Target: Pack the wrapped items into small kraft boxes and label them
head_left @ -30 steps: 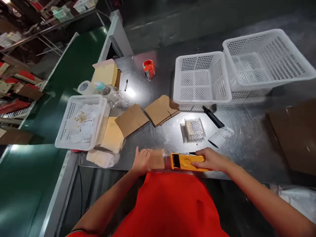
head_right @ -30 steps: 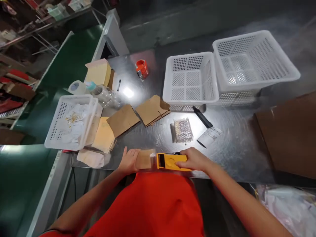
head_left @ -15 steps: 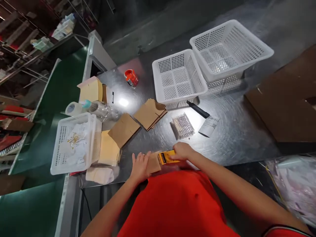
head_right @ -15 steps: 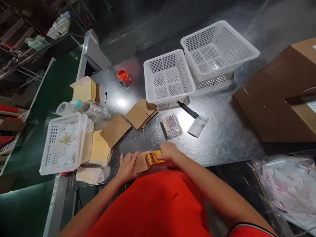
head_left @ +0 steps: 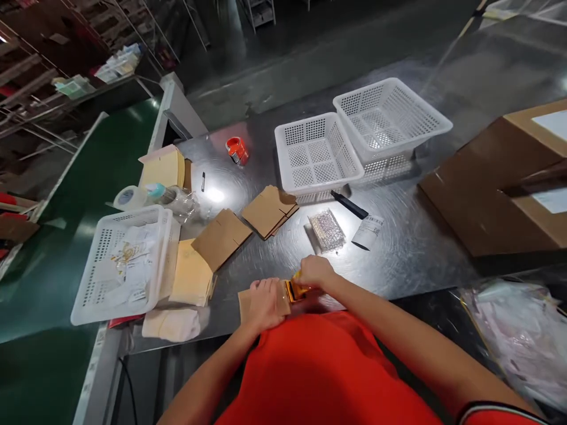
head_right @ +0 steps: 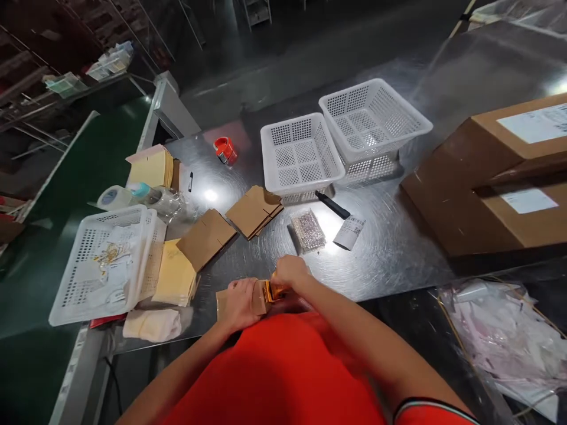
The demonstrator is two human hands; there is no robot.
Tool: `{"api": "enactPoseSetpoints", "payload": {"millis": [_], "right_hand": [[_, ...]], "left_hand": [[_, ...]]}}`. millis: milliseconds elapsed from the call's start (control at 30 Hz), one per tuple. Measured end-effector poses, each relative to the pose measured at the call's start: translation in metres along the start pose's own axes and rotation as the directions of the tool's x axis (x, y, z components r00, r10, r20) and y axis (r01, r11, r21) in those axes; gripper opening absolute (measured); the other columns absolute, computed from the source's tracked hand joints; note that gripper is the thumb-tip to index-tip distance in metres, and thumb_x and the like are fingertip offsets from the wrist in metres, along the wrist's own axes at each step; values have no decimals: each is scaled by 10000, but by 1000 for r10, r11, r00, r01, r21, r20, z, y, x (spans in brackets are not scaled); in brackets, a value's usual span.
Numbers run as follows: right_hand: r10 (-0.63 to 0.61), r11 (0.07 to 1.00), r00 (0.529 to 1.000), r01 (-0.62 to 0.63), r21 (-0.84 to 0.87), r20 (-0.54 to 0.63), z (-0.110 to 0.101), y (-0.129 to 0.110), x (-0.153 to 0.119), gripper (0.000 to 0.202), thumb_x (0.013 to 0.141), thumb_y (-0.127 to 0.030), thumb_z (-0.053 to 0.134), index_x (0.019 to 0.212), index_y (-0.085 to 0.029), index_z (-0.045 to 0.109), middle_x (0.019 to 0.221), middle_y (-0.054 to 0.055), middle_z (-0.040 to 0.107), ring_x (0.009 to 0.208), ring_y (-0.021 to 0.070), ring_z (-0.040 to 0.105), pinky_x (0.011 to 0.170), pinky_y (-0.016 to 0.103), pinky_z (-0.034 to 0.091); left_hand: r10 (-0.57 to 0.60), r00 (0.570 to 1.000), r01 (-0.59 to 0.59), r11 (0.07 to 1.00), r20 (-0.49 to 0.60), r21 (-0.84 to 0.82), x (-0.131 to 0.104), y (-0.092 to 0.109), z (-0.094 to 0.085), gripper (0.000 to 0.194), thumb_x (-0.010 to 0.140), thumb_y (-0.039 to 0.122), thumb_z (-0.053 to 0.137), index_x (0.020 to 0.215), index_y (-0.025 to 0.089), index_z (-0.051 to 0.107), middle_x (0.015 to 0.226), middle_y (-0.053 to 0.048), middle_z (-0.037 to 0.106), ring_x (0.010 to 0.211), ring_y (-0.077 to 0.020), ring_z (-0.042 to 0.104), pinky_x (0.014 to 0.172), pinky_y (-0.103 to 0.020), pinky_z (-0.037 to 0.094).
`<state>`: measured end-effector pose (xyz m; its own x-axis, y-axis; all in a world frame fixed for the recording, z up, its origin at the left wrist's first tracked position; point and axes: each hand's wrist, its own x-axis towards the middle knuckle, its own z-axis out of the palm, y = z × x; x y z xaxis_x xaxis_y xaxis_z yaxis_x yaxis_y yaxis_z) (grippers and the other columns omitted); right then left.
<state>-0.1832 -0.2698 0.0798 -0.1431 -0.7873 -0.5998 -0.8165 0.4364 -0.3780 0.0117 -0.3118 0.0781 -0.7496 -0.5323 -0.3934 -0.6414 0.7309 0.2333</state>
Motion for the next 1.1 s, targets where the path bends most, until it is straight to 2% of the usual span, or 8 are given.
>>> {"api": "enactPoseSetpoints", "payload": {"millis": [300,567,633,733,867,967,1067,1100], "right_hand": [[202,979,918,-176,104,-341,-47,25,-77,499,913,-595,351,847,-194,640,842,147,717,794,296,673,605,340,395],[170,868,807,149,474,-565,43,21,-90,287,922,-431,354,994,-216,529,940,130,658,878,285,624,751,387,482],[257,869,710,127,479,-655,57,50,-94,321,937,-458,346,1052,-213,519,974,141,647,923,297,611,801,411,483],[349,927,518,-66,370,-781,72,125,-108,414,934,-510,333,1048,-164,530,939,189,621,916,349,587,810,473,460],[480,843,452,-475,253,-752,91,246,-104,540,918,-510,302,941,-60,601,742,198,581,716,355,583,668,465,427],[513,809,414,-526,262,-752,89,286,-81,599,900,-482,300,1008,18,611,811,280,606,780,411,594,681,507,417],[559,820,264,-314,478,-786,68,243,-63,720,854,-582,409,1240,16,511,1148,344,572,1093,482,533,858,582,414],[560,826,332,-149,544,-759,60,213,-61,725,832,-605,451,1278,-35,491,1209,308,563,1146,453,523,902,566,422]], "left_hand": [[-57,964,-47,925,-260,-377,-36,-7,-54,778,572,418,747,1254,217,432,1266,-120,551,1175,-333,517,1022,-493,415],[-81,948,-110,826,-309,-554,-25,23,-46,801,502,416,786,1235,260,503,1255,-118,594,1179,-385,543,1055,-575,398],[-163,952,-98,637,-258,-764,-26,23,-48,910,464,462,804,1288,277,467,1290,-103,597,1191,-381,558,1032,-549,449],[-421,907,34,98,-11,-995,-20,23,-49,958,472,526,779,1326,255,437,1232,-79,659,1136,-354,618,931,-481,539],[-447,768,185,-532,460,-826,0,39,-50,544,703,424,692,1147,131,580,935,-103,749,890,-279,716,836,-403,571],[-292,769,241,-692,569,-681,13,56,-49,391,819,378,640,1083,90,616,845,-122,754,780,-261,727,798,-389,570],[-285,793,225,-684,539,-694,25,75,-40,384,807,350,681,1100,112,607,861,-113,756,785,-253,726,807,-384,561],[-313,804,199,-660,506,-725,30,83,-36,401,786,335,708,1113,132,595,877,-100,755,792,-245,723,816,-383,557]]}}
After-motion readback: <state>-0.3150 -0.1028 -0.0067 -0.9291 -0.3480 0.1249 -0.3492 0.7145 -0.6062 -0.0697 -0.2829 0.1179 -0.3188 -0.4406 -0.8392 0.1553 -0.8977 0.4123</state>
